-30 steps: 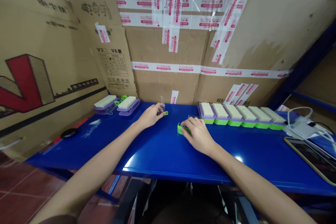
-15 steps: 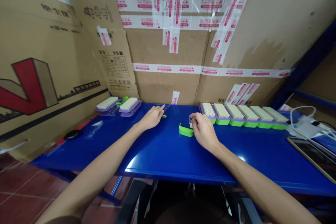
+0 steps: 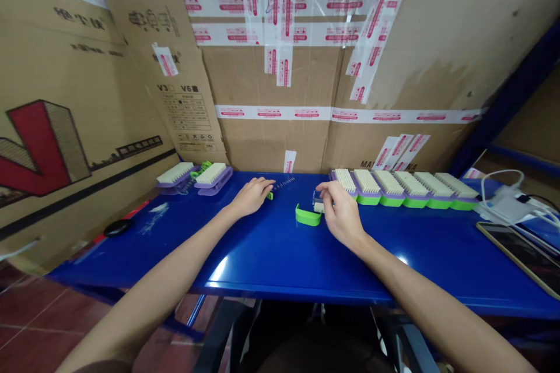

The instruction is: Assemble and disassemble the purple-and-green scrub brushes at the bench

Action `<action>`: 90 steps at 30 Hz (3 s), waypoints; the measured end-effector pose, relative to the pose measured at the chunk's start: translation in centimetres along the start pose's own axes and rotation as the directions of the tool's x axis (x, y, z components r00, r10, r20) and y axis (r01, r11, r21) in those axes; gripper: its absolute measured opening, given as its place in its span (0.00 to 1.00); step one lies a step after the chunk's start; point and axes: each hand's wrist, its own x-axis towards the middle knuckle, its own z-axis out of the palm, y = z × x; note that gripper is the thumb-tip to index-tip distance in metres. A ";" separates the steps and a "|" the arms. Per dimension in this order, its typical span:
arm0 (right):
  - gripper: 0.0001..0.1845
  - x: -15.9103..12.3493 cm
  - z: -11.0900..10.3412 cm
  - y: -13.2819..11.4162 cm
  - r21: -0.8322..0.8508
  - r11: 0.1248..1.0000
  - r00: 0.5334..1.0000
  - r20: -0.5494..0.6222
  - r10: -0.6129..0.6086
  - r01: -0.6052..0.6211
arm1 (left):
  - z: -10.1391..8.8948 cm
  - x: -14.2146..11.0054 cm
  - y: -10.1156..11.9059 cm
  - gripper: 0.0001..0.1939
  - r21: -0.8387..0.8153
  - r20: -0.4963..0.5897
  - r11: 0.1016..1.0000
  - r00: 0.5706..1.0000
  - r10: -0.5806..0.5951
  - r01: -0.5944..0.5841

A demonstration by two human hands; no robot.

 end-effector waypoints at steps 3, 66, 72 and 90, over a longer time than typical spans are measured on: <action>0.16 0.2 0.0 0.5 -0.036 0.999 0.999 -0.032 0.022 -0.023 | -0.1 0.0 0.4 0.26 -0.009 0.002 1.000 1.000 0.008 -0.008; 0.21 -0.1 1.1 2.3 -0.516 0.842 0.909 0.258 0.327 -0.157 | -1.9 -2.6 8.8 0.16 -0.492 -0.034 0.847 0.976 0.214 -0.202; 0.20 0.0 0.9 2.5 -0.539 0.830 0.908 0.263 0.327 -0.143 | -2.0 -2.5 8.1 0.18 -0.395 -0.151 0.867 0.952 0.266 -0.304; 0.14 0.2 0.6 1.0 -0.167 0.985 0.998 0.030 0.047 -0.041 | -1.2 -2.0 6.9 0.13 -0.253 -0.005 0.892 0.923 0.386 -0.374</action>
